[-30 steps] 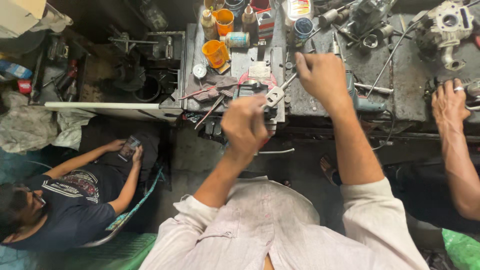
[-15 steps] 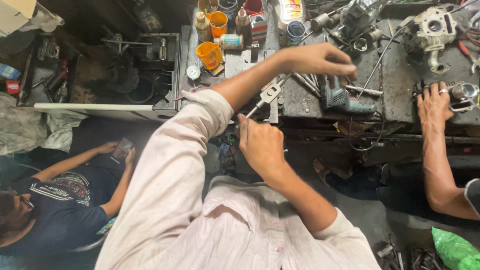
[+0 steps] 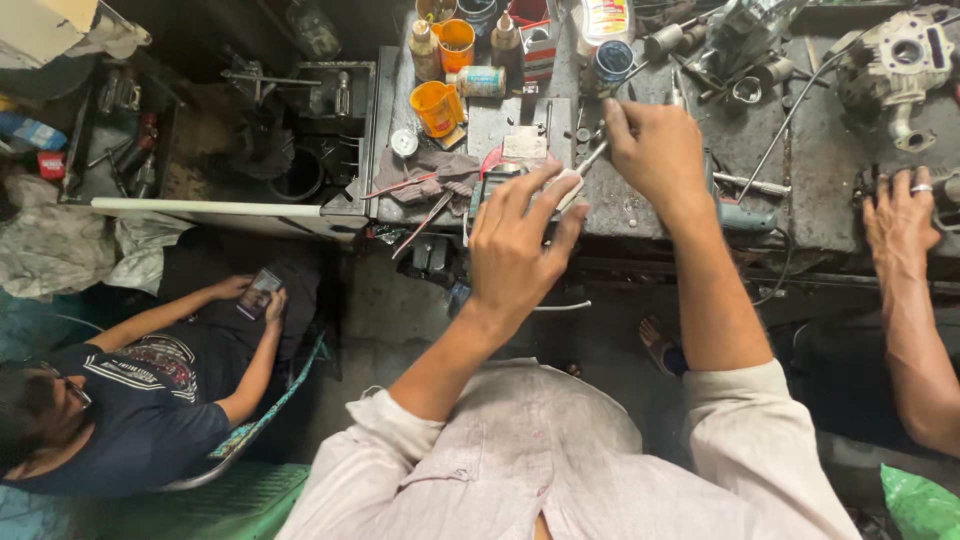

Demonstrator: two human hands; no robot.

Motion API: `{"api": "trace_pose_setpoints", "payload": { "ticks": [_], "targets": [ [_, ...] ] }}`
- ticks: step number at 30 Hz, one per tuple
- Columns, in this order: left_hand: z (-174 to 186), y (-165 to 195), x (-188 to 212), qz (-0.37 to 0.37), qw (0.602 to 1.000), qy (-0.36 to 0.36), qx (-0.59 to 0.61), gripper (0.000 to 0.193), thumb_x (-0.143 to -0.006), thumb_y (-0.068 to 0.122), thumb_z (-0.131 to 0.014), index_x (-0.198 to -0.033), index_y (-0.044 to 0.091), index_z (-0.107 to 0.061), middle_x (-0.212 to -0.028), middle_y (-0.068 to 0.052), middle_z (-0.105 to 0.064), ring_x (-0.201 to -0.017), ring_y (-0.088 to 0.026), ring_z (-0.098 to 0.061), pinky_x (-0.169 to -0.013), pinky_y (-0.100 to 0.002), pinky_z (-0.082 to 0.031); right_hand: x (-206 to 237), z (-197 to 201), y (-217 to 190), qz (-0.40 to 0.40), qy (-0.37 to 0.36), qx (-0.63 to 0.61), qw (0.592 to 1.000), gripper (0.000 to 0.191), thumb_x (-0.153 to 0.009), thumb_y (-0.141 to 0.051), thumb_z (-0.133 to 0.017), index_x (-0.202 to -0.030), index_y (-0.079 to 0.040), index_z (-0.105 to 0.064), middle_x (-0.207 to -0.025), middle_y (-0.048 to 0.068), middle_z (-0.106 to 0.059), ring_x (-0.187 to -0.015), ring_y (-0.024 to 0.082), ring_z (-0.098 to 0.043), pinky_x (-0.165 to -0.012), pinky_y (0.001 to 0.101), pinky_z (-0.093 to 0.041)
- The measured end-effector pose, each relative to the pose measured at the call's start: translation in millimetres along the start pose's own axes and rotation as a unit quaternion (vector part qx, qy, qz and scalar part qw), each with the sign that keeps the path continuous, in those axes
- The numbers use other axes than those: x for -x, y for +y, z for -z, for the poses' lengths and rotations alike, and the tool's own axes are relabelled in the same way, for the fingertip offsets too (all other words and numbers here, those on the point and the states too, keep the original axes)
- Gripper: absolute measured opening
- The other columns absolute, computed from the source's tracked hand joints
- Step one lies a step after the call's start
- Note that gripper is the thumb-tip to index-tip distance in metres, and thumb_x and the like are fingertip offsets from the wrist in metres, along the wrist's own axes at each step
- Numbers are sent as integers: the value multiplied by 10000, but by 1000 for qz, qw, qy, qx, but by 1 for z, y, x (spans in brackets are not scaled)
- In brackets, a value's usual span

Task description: The person handles a small metal component, then uses a pipe wrench to tighten a part secured in a bench vise. The person repeatedly adjusts the wrench and the vise-mounted component, then removes the wrench and inspects the part.

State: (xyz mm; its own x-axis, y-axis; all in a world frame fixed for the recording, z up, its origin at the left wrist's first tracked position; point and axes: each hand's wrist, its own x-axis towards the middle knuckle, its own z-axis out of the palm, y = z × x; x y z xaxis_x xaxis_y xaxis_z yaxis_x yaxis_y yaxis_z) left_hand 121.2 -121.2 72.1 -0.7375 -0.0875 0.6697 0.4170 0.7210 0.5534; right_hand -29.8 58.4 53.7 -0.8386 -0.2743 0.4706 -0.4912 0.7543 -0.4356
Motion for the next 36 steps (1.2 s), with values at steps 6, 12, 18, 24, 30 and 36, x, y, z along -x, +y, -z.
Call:
{"api": "trace_pose_setpoints", "payload": {
  "ticks": [6, 12, 18, 24, 30, 36],
  "targets": [
    [-7, -59, -36, -88, 993, 77, 1, 322, -1039, 325, -622, -1299, 136, -642, -1365, -71, -620, -1267, -279, -578, -1113, -438, -478, 54, 31, -22, -52, 9, 99, 994, 430, -1148, -230, -522, -807, -19, -679, -724, 213, -644, -636, 424, -623, -624, 524, -488],
    [-112, -91, -146, 9, 822, -356, 445, 612, -1037, 536, -479, -1448, 82, -455, -1314, -118, -734, -1101, -243, -732, -958, -397, -592, 137, 36, -138, -73, -103, 38, 991, 308, -1014, -198, -525, -817, -59, -717, -590, 203, -627, -523, 415, -630, -491, 538, -475],
    [-192, -62, -132, 38, 734, -489, 471, 641, -976, 597, -473, -1196, 65, -754, -1116, -115, -824, -1043, -225, -798, -838, -370, -618, 96, -19, -165, -116, -200, -34, 972, 512, -1094, -356, -511, -725, -80, -733, -671, 204, -673, -650, 410, -674, -625, 512, -531],
    [-15, -61, -96, 86, 905, -235, 344, 350, -1092, 317, -535, -1279, 54, -671, -1141, -62, -767, -1100, -194, -726, -1005, -335, -539, 61, 32, -76, -98, 53, -73, 991, 283, -1056, -249, -551, -1016, -38, -734, -902, 189, -728, -788, 384, -715, -708, 473, -531],
    [22, -6, 10, -39, 997, 0, 69, 154, -977, 148, -674, -1108, 68, -688, -1150, -109, -712, -1069, -309, -697, -949, -408, -538, 9, 5, -5, 34, -11, -33, 999, 310, -1117, -237, -540, -988, -13, -711, -894, 224, -695, -790, 424, -657, -695, 495, -508],
    [3, -55, -30, 24, 982, 76, 168, 171, -1091, 111, -540, -1077, 26, -687, -1118, -75, -730, -1037, -227, -727, -950, -352, -576, 49, 37, -22, -28, -51, 30, 998, 451, -1129, -273, -513, -785, -21, -662, -696, 227, -619, -639, 449, -605, -602, 537, -462]
  ]
}}
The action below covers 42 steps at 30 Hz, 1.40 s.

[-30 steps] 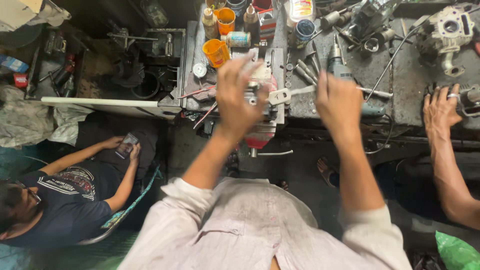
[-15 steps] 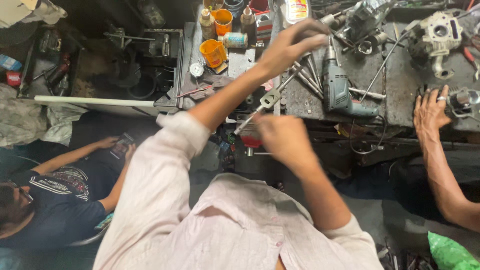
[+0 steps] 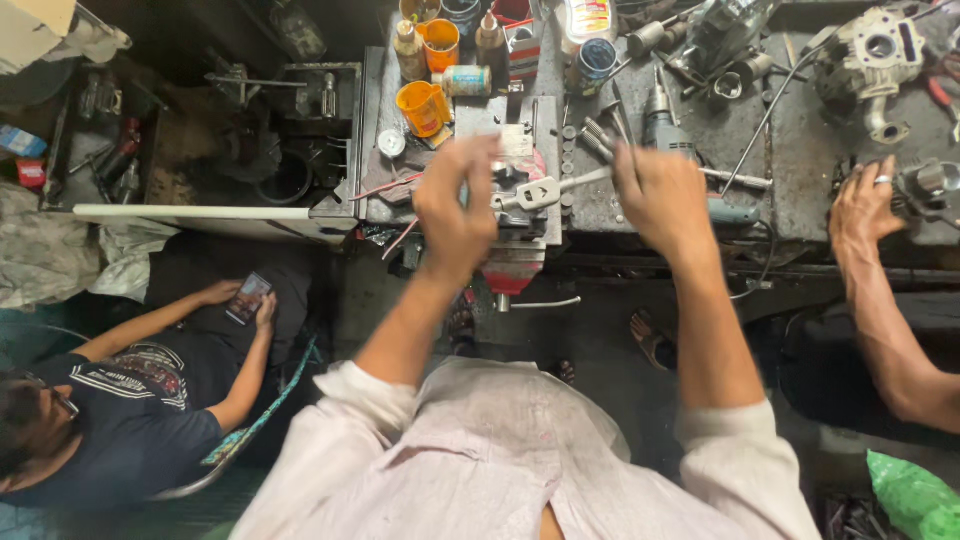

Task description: The person handles a small metal component, then uses a pipe wrench to tighten a part secured in a bench vise. The person repeatedly adjusts the wrench and the vise-mounted component, then removes the wrench and inspects the part.

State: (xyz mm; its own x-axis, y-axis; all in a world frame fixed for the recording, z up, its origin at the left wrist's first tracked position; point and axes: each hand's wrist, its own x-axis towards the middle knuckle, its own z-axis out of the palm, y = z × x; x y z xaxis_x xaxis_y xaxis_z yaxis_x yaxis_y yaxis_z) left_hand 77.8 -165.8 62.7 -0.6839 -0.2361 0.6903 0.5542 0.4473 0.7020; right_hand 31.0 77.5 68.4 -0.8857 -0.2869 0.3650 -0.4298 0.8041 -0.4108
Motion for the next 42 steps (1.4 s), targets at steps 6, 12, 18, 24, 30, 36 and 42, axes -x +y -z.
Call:
{"api": "trace_pose_setpoints", "payload": {
  "ticks": [6, 12, 18, 24, 30, 36, 42],
  "targets": [
    [-99, -59, -118, 204, 803, -445, 340, 562, -976, 450, -490, -1378, 69, -583, -1158, -32, -767, -875, -135, -741, -800, -291, -621, 89, -6, -105, -42, -18, 27, 999, 354, -1030, -225, -512, -779, -40, -680, -635, 191, -639, -561, 412, -632, -500, 535, -465],
    [-212, -48, -78, 86, 750, -577, 313, 524, -1044, 561, -511, -1332, 156, -676, -1143, -59, -831, -951, -150, -817, -834, -335, -660, 49, -60, -153, -111, -78, 14, 991, 471, -1080, -321, -518, -723, -88, -719, -614, 212, -657, -569, 402, -668, -543, 496, -535],
    [-53, -14, -82, 89, 905, -381, 167, 389, -1068, 399, -544, -1284, 99, -666, -1122, -52, -787, -1084, -155, -757, -964, -321, -584, 19, 4, -72, -26, 123, -22, 992, 282, -1083, -213, -601, -890, -30, -694, -834, 209, -698, -731, 416, -677, -646, 502, -515],
    [-2, 22, 30, -12, 990, -111, -91, 222, -1024, 253, -657, -1152, 77, -705, -1166, -111, -737, -1079, -279, -697, -980, -388, -539, -38, -9, -4, 7, -10, 16, 1000, 378, -1116, -290, -571, -865, -25, -673, -751, 219, -659, -705, 455, -622, -617, 537, -471],
    [-19, -25, -25, 122, 989, -79, 16, 278, -1017, 308, -614, -1037, 62, -742, -1010, -50, -781, -887, -160, -744, -716, -314, -583, 31, 10, -31, -66, 6, 115, 991, 423, -1149, -266, -492, -828, -45, -657, -725, 232, -650, -633, 448, -628, -614, 547, -500],
    [-154, -47, -92, 201, 691, -626, 299, 506, -998, 493, -516, -1273, 76, -599, -1106, -99, -789, -947, -238, -802, -866, -399, -662, 74, -30, -149, -31, -44, -26, 998, 306, -1031, -225, -487, -967, -42, -723, -660, 225, -665, -552, 417, -660, -519, 535, -507],
    [-161, -41, -78, 30, 806, -523, 278, 442, -1062, 422, -600, -1318, 63, -642, -1206, -116, -754, -1094, -234, -737, -949, -377, -598, 51, -44, -127, -39, -129, -123, 983, 366, -1047, -235, -501, -791, -95, -722, -645, 178, -684, -615, 407, -678, -613, 523, -515]
  ]
}}
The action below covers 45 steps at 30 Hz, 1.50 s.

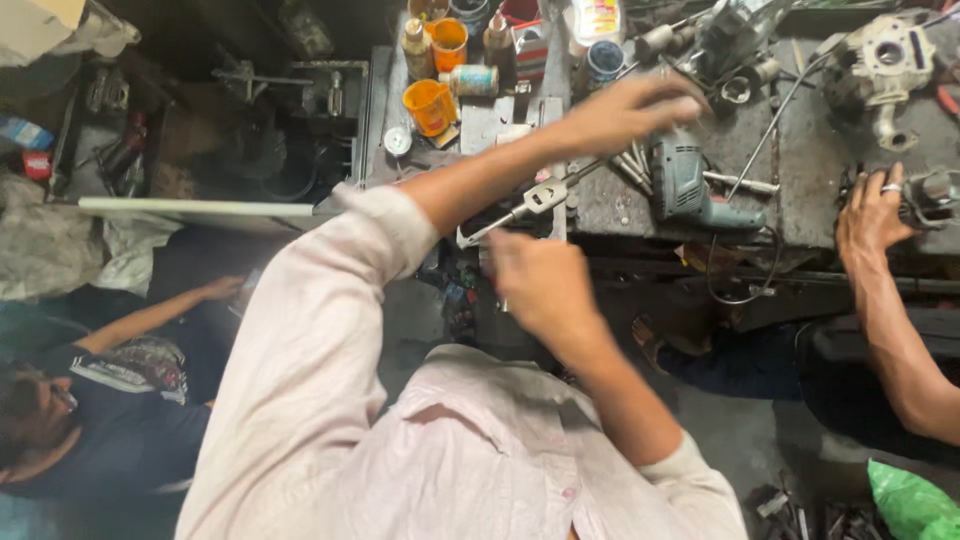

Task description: The person handles a small metal component, then uses a pipe wrench to tighten a part secured in a bench vise. The person repeatedly adjusts the wrench and the vise-mounted component, then removes the wrench and inspects the part.

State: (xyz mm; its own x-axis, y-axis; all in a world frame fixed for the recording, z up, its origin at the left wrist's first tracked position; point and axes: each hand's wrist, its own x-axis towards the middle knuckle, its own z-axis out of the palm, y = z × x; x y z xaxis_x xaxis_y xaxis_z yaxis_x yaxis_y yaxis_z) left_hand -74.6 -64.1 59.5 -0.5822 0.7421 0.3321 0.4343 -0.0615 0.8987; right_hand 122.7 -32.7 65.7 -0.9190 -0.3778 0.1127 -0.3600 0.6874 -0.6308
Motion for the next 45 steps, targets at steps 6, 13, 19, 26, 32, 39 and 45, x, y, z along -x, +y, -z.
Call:
{"api": "trace_pose_setpoints", "payload": {
  "ticks": [6, 13, 19, 26, 32, 39, 45],
  "targets": [
    [-6, 92, 145, 205, 918, 294, -169, 314, -1010, 341, -631, -1146, 77, -732, -1093, -91, -772, -1030, -209, -740, -915, -328, -540, -34, 85, 74, 39, 309, -21, 950, 210, -1076, -138, -533, -1073, 9, -683, -901, 168, -713, -761, 331, -708, -696, 423, -540],
    [-51, 63, 172, 22, 801, 536, -267, 199, -1052, 238, -600, -1121, 68, -676, -1180, -104, -720, -1048, -216, -716, -902, -314, -570, -55, 79, 108, -11, 141, 66, 988, 365, -1126, -246, -578, -873, -8, -688, -726, 213, -631, -663, 409, -622, -635, 467, -464],
    [63, 29, 89, 40, 950, 310, 31, 452, -1042, 440, -471, -1197, 73, -684, -1148, -83, -757, -1015, -189, -753, -836, -324, -616, 40, 71, 43, -63, 142, -12, 988, 252, -1021, -178, -596, -865, 7, -667, -733, 225, -629, -607, 376, -649, -566, 438, -491],
    [11, -30, -32, 89, 995, -3, 43, 457, -999, 503, -579, -1205, 129, -740, -1048, -69, -810, -911, -171, -799, -739, -326, -627, 14, 2, -18, -64, 84, -20, 994, 343, -1073, -249, -596, -827, -47, -725, -710, 195, -684, -664, 409, -674, -620, 477, -512],
    [6, 46, 70, 41, 929, 336, -150, 337, -1054, 392, -599, -1203, 108, -701, -1095, -81, -789, -1007, -186, -771, -920, -337, -584, 4, 61, 33, -35, 106, -72, 991, 271, -1021, -248, -631, -902, -33, -744, -711, 154, -709, -608, 261, -721, -596, 390, -539],
    [-95, 108, 149, 54, 804, 434, -402, 251, -988, 232, -685, -1212, 121, -658, -1248, -115, -676, -1166, -329, -641, -1001, -452, -507, -95, 85, 94, 109, 170, 27, 979, 270, -1089, -253, -638, -1015, -5, -716, -888, 196, -701, -720, 391, -655, -645, 448, -503],
    [-68, 62, 160, 2, 755, 496, -430, 251, -1135, 197, -592, -1349, 69, -566, -1300, -149, -657, -1211, -356, -649, -1044, -411, -519, -70, 82, 94, 47, 183, 149, 971, 347, -1113, -263, -594, -883, -22, -692, -787, 220, -672, -717, 439, -640, -665, 518, -493]
  ]
}}
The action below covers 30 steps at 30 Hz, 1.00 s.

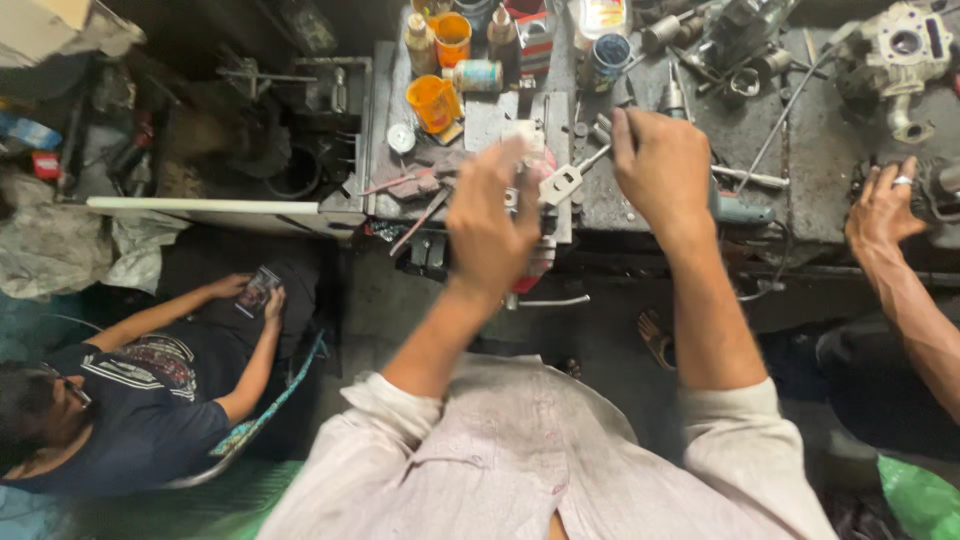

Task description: The person handles a small metal component, then uses a pipe wrench to tighten a part secured in a bench vise. The person repeatedly adjusts the wrench and the vise-mounted component, then removes the wrench and inspects the part.

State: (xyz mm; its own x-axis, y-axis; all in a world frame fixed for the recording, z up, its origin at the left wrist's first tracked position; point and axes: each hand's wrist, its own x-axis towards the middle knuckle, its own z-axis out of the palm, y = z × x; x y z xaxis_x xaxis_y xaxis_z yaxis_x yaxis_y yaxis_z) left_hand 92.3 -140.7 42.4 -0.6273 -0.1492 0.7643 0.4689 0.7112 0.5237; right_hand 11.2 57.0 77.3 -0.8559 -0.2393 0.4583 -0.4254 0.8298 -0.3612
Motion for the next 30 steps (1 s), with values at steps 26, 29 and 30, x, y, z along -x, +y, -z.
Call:
{"api": "trace_pose_setpoints", "payload": {
  "ticks": [26, 29, 30],
  "targets": [
    [4, -16, -41, 98, 961, -229, 117, 251, -1016, 258, -663, -1173, 65, -698, -1171, -144, -710, -1165, -335, -643, -1028, -416, -478, 89, 10, -25, -263, -124, -367, 884, 322, -1048, -281, -605, -954, -22, -772, -609, 26, -637, -557, 56, -582, -525, 262, -469],
    [34, 13, -13, 114, 961, -223, 117, 282, -1023, 230, -644, -1243, 58, -683, -1209, -147, -694, -1187, -334, -629, -1043, -416, -476, 75, 12, -21, -253, -106, -376, 885, 276, -1058, -244, -604, -1017, -22, -762, -643, 38, -639, -569, 74, -570, -537, 258, -452],
    [38, 19, -8, 120, 960, -222, 120, 300, -1024, 224, -635, -1269, 54, -672, -1217, -143, -691, -1181, -325, -632, -1039, -410, -483, 69, 12, -22, -238, -93, -351, 901, 254, -1050, -235, -614, -1043, -20, -749, -673, 37, -643, -565, 78, -571, -532, 260, -452]
  ]
}}
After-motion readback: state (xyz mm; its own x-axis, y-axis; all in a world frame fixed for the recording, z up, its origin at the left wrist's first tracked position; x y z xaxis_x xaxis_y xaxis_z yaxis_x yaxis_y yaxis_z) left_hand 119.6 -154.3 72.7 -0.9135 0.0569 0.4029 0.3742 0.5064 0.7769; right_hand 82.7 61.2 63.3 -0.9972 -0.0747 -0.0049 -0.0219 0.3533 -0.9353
